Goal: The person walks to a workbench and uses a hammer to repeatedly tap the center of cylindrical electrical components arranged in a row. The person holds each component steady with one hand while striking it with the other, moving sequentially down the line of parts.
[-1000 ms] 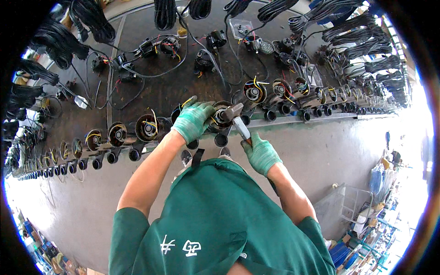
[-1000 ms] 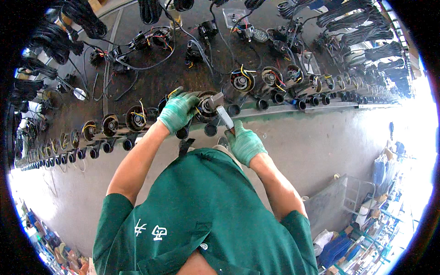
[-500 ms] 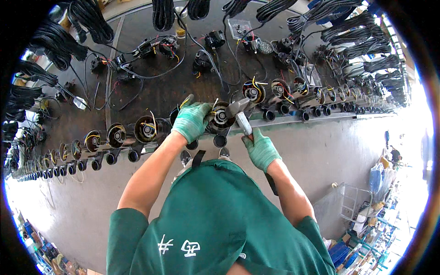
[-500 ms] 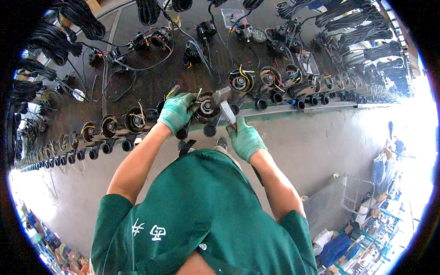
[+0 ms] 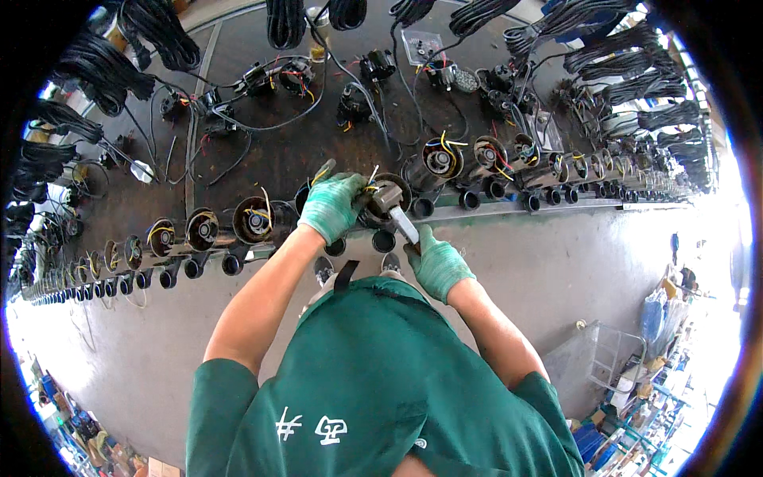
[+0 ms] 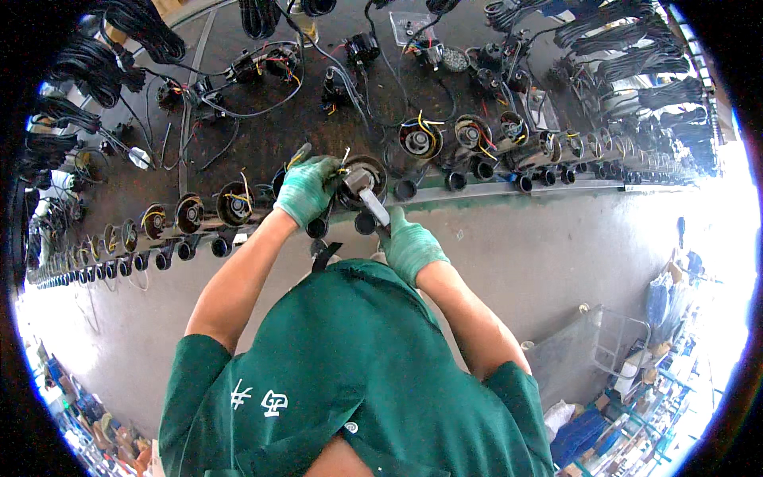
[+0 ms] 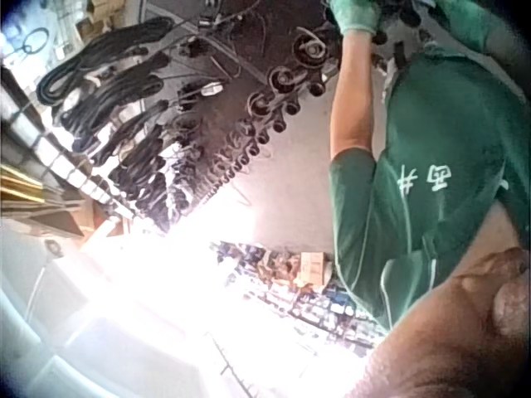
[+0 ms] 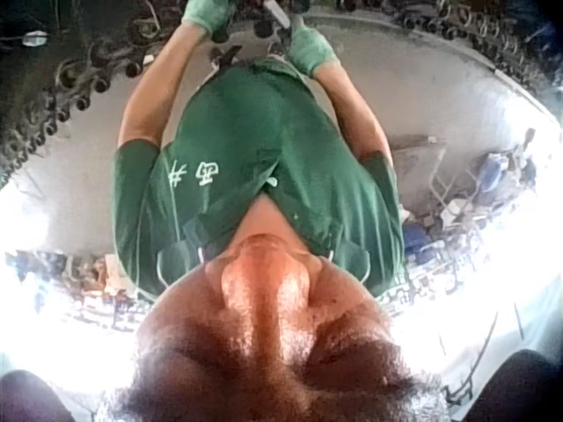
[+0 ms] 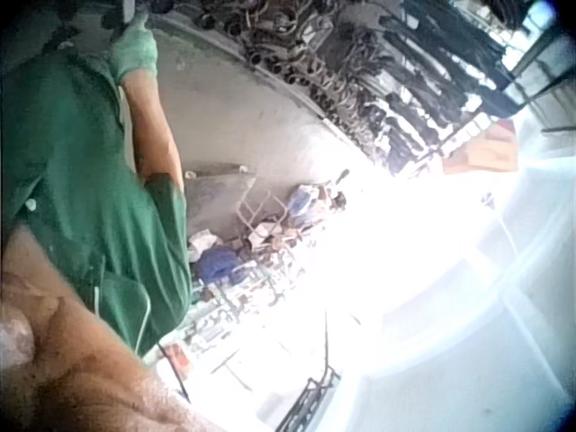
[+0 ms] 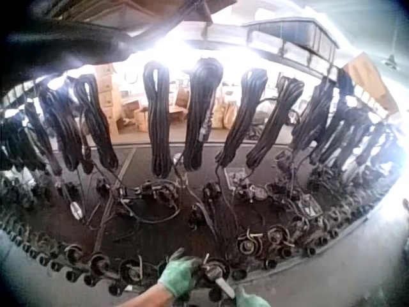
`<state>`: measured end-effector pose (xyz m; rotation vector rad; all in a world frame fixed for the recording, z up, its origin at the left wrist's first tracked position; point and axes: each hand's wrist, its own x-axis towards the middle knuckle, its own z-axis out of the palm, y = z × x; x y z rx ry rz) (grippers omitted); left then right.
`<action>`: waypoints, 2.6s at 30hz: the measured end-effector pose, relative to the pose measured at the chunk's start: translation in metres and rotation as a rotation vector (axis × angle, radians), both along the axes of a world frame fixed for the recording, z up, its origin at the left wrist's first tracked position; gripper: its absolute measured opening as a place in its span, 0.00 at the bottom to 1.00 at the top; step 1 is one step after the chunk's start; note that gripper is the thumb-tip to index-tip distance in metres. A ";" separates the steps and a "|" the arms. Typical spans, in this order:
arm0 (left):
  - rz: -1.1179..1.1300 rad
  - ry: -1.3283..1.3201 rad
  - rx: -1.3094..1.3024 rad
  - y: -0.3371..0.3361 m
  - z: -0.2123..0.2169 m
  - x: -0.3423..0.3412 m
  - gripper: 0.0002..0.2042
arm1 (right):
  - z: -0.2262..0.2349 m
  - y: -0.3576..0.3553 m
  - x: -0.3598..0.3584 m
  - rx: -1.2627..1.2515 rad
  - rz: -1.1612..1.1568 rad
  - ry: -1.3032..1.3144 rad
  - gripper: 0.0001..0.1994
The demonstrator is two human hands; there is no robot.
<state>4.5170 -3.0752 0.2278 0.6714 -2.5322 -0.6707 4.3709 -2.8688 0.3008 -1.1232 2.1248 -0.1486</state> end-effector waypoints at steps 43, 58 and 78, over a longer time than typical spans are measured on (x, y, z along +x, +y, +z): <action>-0.072 -0.660 0.080 0.127 -0.081 -0.139 0.18 | -0.178 0.166 -0.215 -0.112 -0.561 0.132 0.19; -0.149 -0.590 0.130 0.175 -0.099 -0.105 0.10 | -0.195 0.172 -0.228 -0.121 -0.538 0.027 0.23; -0.238 -0.547 0.102 0.155 -0.049 -0.142 0.15 | -0.216 0.172 -0.221 -0.248 -0.634 0.055 0.19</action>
